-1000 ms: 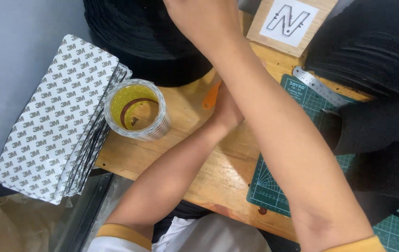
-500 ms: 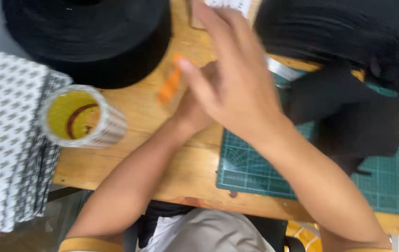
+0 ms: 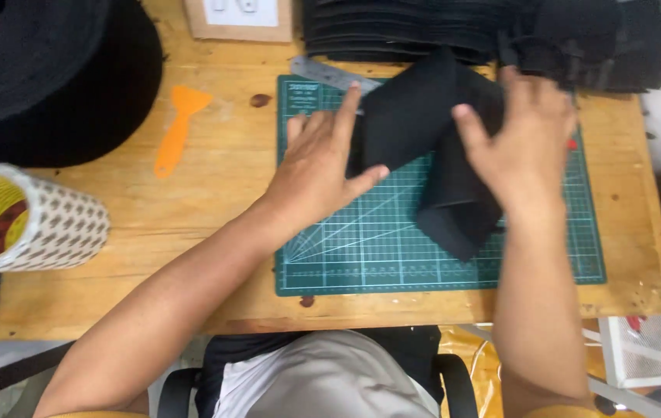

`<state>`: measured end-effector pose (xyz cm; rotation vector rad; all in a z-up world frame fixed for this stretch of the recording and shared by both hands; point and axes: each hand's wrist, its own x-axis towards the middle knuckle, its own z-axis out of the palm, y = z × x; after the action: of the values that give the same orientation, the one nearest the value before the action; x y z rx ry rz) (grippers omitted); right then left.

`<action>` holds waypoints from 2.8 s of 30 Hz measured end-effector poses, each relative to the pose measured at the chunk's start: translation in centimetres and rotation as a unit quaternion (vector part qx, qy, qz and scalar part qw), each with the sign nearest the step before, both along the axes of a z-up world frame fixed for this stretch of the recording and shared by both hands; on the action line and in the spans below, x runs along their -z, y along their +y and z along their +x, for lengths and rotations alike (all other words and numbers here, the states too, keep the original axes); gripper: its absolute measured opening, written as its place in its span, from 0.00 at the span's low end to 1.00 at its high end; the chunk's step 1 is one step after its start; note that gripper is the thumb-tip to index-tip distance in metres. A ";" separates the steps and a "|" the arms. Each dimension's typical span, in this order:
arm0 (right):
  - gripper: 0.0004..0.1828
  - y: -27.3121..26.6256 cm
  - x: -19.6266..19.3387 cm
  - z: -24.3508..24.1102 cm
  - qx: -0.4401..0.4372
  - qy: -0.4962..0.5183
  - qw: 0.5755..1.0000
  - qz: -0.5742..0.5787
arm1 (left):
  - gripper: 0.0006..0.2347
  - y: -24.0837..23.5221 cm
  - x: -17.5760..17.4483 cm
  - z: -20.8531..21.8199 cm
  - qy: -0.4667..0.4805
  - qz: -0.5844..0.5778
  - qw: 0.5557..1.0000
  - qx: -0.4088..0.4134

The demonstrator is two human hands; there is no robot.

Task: The person uses scissors to trim the edges of a black fabric strip on a green cutting mat. After cutting, they place the strip aside, unroll a larger roll of black fabric, and fold a piece of the fabric.

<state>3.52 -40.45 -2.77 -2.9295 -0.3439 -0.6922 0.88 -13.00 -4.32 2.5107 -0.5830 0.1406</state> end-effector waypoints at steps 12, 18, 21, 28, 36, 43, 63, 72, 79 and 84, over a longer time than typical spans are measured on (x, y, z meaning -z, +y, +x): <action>0.23 1.4 -0.8 -0.9 -0.123 0.009 0.990 0.070 | 0.10 -1.1 -0.4 0.1 0.100 -0.411 0.906 -0.018; 0.22 1.3 -1.2 -1.2 -0.173 0.025 0.984 0.040 | 0.10 0.5 1.1 0.8 0.197 -0.607 0.769 -0.038; 0.25 1.7 -1.3 -1.2 -0.203 0.028 0.979 0.011 | 0.10 0.9 0.4 0.4 0.189 -0.585 0.789 -0.001; 0.13 2.3 -1.9 -1.7 -0.279 0.001 0.959 0.047 | 0.25 1.0 0.4 0.2 0.164 -0.543 0.816 0.112; 0.21 1.9 -2.3 -1.8 -0.267 -0.050 0.961 0.042 | 0.27 1.1 0.7 -0.4 -0.069 -0.317 0.944 0.060; 0.24 1.6 -2.1 -1.6 -0.265 -0.026 0.964 0.020 | 0.15 2.6 0.1 0.5 -0.203 -0.214 0.955 0.015; 0.39 -2.3 -2.4 -1.7 -0.028 0.057 0.996 0.063 | 0.19 3.8 0.5 2.7 -0.131 -0.299 0.927 -0.185; 0.42 -4.7 -2.3 -1.6 0.109 0.091 0.983 0.115 | 0.17 4.4 1.0 3.8 -0.045 -0.476 0.856 -0.196; 0.43 -4.4 -4.5 -1.1 0.158 0.155 0.953 0.207 | 0.10 4.4 -0.5 3.9 0.025 -0.544 0.803 -0.242; 0.39 -6.4 -3.2 -0.4 0.224 0.260 0.924 0.168 | 0.09 4.7 -0.6 4.4 0.113 -0.668 0.681 -0.278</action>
<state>3.10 -46.84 0.47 -2.7157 0.4602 0.0230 5.28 -8.28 -3.77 1.1011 0.3796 0.3222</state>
